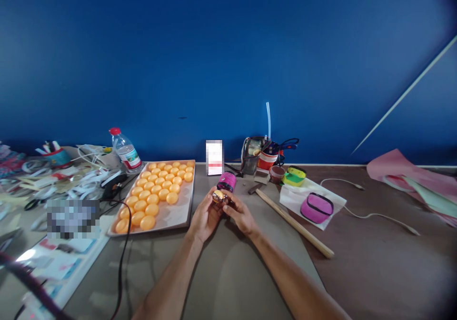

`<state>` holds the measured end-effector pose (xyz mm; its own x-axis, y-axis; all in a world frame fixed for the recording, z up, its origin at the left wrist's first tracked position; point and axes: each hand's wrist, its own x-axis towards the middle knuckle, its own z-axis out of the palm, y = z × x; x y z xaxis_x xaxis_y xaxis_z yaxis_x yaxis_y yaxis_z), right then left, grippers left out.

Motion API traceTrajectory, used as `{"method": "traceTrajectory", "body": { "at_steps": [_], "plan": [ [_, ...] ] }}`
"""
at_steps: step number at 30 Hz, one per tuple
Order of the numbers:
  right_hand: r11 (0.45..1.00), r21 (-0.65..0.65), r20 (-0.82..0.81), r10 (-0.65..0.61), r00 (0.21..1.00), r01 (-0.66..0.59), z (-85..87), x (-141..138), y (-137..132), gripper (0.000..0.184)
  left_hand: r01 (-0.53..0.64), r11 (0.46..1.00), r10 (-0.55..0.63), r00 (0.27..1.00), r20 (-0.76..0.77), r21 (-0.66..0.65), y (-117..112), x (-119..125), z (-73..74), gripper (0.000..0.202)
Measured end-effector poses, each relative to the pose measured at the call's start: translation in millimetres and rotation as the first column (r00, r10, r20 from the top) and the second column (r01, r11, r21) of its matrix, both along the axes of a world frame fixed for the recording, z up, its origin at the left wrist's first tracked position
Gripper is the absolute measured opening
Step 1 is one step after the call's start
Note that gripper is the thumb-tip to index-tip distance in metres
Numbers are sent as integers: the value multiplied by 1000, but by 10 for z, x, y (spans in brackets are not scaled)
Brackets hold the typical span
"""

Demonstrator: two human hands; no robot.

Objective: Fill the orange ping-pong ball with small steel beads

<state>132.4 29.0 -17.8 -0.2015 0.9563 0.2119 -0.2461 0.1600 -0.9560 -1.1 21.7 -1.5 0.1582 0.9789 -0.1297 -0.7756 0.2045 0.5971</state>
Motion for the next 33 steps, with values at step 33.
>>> {"method": "traceTrajectory", "body": {
  "at_steps": [33],
  "plan": [
    [957, 250, 291, -216, 932, 144, 32, 2, -25, 25, 17, 999, -12, 993, -116, 39, -41, 33, -29, 34]
  ]
}}
